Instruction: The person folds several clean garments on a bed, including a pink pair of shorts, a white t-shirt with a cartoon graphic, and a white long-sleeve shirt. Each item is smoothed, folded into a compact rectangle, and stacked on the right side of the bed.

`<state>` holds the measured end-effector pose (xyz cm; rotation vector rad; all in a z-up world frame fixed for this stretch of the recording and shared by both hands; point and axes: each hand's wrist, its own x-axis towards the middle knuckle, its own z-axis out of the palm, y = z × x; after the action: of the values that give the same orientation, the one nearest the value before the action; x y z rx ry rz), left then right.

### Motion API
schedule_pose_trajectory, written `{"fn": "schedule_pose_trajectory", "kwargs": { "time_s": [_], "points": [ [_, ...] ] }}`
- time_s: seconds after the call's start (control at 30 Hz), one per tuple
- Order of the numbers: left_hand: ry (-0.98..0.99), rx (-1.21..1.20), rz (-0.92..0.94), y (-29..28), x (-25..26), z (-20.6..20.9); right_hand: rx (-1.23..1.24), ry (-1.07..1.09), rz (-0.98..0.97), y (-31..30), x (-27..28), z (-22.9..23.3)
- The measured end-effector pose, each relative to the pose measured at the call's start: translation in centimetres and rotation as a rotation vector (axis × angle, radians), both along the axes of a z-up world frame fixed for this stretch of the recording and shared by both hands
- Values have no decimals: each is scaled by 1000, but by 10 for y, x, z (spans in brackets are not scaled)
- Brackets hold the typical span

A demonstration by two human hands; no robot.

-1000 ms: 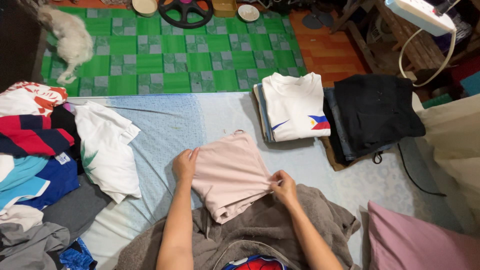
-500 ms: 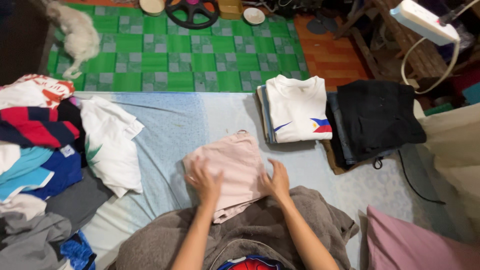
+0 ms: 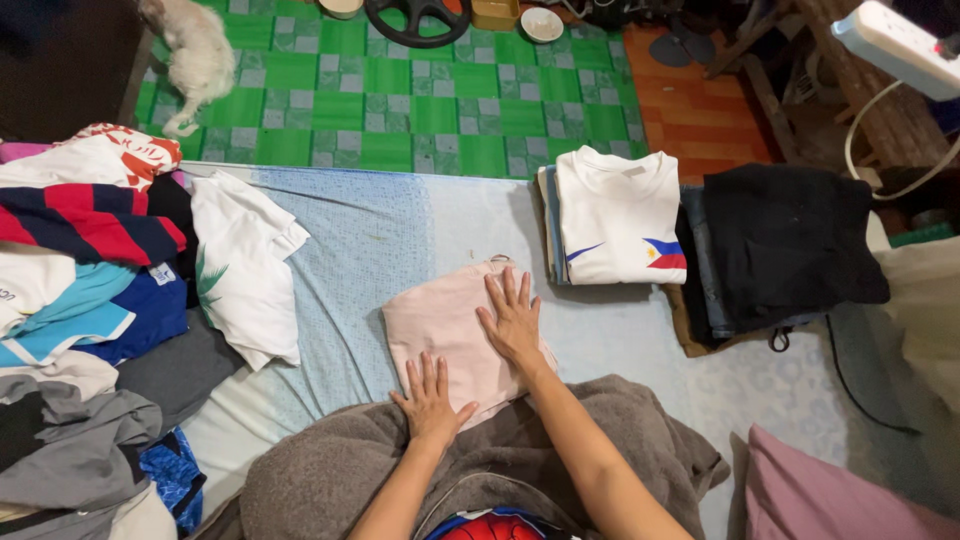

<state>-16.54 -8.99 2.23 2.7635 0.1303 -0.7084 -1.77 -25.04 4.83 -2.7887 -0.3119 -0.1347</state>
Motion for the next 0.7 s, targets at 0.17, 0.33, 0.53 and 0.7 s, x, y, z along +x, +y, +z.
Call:
{"fn": "schedule_pose_trajectory", "kwargs": {
  "time_s": [0.17,0.33,0.53,0.7],
  "points": [
    [14,4,-4,2,-1,5,9,-12,-4,-2,9,-14],
    [-5,-39,-3,4,5,1,74,86,30,-13,18,-26],
    [-218,-65,47,8,25,1,202,110,-50,-31,-2,-14],
    [-682,41,-68,16,95,9,-73,18,-66,-16,-54,-1]
  ]
}}
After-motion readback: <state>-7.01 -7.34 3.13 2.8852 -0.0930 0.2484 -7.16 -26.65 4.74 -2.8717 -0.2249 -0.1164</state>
